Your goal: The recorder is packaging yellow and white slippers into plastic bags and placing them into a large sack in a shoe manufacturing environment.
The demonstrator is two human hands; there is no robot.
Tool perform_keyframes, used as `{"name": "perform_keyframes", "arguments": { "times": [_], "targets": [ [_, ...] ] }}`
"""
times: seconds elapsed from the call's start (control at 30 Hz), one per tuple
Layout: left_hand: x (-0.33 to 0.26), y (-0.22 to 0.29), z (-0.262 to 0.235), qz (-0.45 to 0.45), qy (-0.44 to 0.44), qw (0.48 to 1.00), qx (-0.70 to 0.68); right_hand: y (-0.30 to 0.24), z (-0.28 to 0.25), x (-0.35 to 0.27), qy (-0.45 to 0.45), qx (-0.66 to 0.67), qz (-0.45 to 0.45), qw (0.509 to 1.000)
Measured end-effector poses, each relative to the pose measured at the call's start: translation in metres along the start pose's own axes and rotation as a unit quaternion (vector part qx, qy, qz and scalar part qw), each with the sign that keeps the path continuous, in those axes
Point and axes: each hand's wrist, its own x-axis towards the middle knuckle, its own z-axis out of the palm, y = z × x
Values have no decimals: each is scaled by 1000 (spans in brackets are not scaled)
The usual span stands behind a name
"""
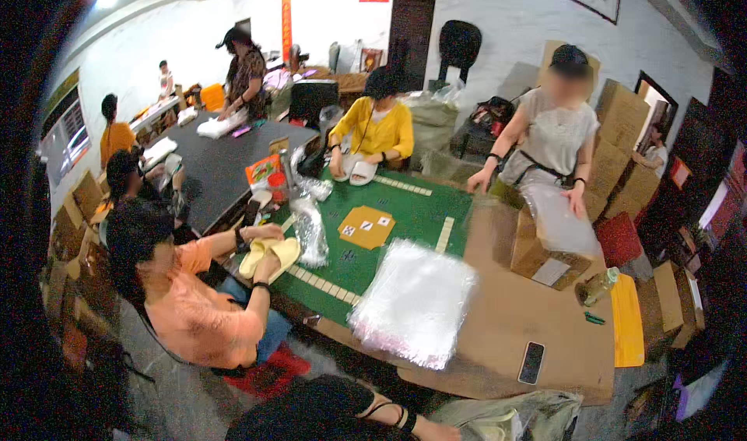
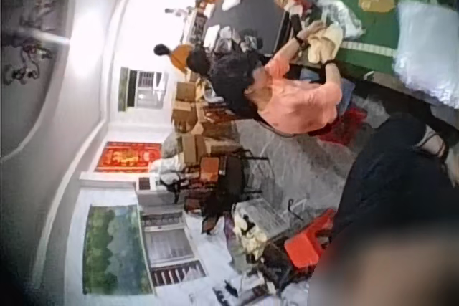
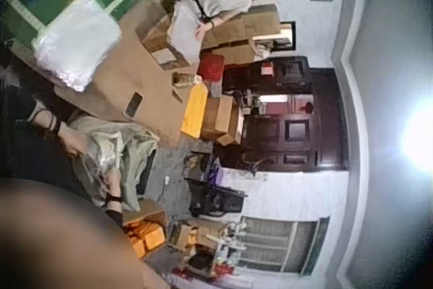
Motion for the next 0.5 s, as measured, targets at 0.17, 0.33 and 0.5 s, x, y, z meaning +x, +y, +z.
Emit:
{"name": "perform_keyframes", "arguments": {
  "times": [0.17, 0.33, 0.5],
  "targets": [
    [6, -8, -20, 57, 90, 994, -20, -8, -2, 9, 59, -79, 22, 995],
    [-30, -27, -77, -58, 52, 997, -12, -76, 7, 53, -52, -252, -165, 952],
    [-102, -55, -123, -222, 98, 964, -106, -91, 37, 111, -28, -100, -221, 970]
  ]
}}
